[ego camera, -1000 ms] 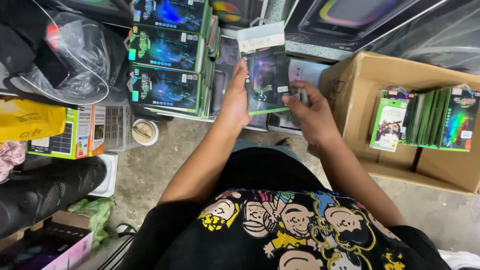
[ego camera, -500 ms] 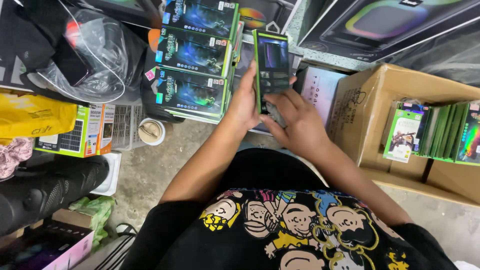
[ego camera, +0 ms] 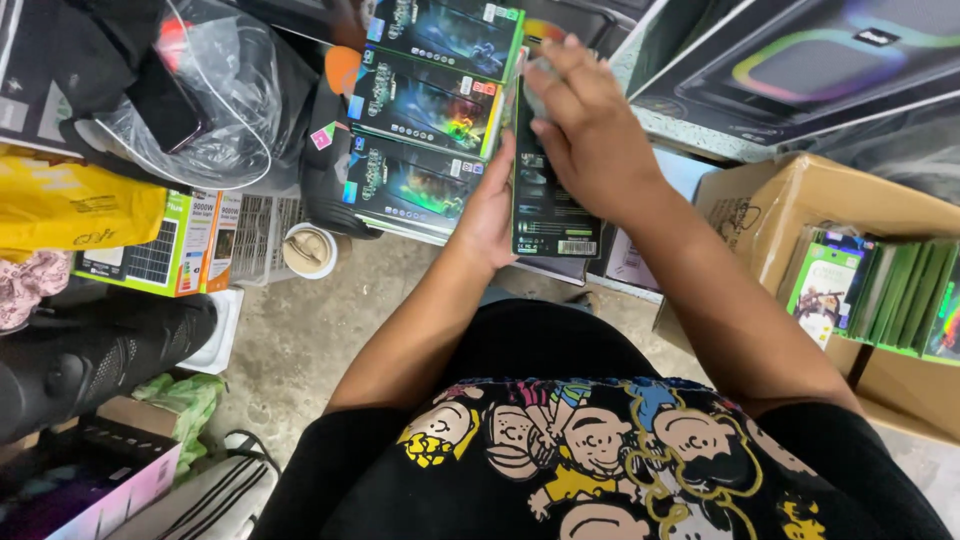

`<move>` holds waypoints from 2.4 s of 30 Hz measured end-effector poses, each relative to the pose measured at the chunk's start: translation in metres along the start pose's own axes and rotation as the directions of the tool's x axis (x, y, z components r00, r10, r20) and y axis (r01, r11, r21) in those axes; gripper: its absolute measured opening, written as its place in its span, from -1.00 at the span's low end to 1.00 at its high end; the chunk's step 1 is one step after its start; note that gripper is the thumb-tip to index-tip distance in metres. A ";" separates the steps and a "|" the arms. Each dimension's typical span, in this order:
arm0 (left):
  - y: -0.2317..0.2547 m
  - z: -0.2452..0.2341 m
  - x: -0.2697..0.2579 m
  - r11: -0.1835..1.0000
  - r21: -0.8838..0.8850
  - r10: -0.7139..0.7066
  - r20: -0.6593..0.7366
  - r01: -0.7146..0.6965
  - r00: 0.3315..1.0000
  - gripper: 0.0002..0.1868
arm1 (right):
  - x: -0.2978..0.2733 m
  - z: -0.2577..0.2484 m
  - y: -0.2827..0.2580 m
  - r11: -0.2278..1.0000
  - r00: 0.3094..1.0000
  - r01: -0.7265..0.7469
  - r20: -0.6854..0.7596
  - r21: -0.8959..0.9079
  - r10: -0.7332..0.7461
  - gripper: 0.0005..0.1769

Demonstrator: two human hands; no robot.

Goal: Organizing and cleaning phone accessory boxes in a storage area.

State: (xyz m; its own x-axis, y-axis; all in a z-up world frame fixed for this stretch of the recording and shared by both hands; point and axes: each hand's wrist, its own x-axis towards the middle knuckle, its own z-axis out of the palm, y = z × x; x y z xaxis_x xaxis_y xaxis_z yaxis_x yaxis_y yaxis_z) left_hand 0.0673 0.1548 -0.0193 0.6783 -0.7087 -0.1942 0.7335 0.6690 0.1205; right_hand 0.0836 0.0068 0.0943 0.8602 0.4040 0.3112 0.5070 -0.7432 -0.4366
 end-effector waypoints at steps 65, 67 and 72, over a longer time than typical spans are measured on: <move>0.008 0.052 0.013 -0.674 0.698 0.553 0.260 0.241 0.792 -0.28 | -0.143 -0.054 0.078 0.074 0.696 -0.471 0.319 0.879 0.643 -0.87; -0.023 0.064 0.030 -0.696 0.695 0.516 0.310 0.180 0.798 -0.30 | -0.183 -0.073 0.094 0.083 0.638 -0.488 0.290 0.869 0.713 -0.87; -0.125 0.093 0.069 -0.588 0.747 0.273 0.544 -0.310 0.793 -0.46 | -0.288 -0.096 0.151 0.206 0.476 -0.391 0.005 0.897 0.880 -0.95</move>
State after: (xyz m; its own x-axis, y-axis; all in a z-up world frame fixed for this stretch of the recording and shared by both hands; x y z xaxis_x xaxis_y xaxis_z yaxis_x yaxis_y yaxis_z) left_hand 0.0265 0.0011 0.0428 0.7626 -0.5017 0.4084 -0.6084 -0.3415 0.7164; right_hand -0.0924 -0.2727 0.0196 0.8554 -0.4587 -0.2404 -0.1828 0.1669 -0.9689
